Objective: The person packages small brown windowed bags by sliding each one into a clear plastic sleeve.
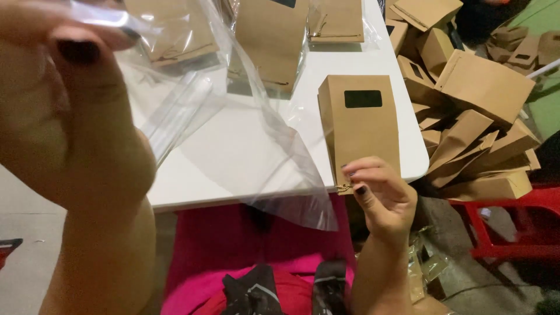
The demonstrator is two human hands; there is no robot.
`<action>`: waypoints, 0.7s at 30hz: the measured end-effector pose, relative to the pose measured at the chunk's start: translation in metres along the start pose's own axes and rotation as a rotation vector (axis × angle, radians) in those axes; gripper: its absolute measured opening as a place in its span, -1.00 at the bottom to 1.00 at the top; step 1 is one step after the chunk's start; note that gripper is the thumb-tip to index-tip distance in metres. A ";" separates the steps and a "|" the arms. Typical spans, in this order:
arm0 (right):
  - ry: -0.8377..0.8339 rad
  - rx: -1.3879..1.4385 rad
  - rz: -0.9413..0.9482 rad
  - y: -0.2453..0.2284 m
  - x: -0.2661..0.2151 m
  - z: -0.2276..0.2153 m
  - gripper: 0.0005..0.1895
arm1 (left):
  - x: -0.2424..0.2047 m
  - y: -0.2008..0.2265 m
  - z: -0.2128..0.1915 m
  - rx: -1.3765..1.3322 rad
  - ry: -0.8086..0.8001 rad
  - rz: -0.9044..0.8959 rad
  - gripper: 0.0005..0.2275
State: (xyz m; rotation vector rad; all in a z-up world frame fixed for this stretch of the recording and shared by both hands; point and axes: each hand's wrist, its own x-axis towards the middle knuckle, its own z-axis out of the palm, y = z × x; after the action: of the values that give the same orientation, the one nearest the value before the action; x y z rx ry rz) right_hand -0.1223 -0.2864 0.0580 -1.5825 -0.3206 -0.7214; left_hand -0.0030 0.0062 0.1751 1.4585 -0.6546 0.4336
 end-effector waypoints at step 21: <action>-0.474 0.571 0.994 0.060 -0.046 0.068 -0.61 | -0.079 -0.015 0.044 0.355 -0.877 0.507 -0.82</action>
State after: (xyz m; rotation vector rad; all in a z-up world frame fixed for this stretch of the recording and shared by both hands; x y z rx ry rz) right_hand -0.1038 -0.2203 -0.0177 -1.1279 -0.0364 0.4897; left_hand -0.0597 -0.0289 0.1122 1.8081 -1.7402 0.2846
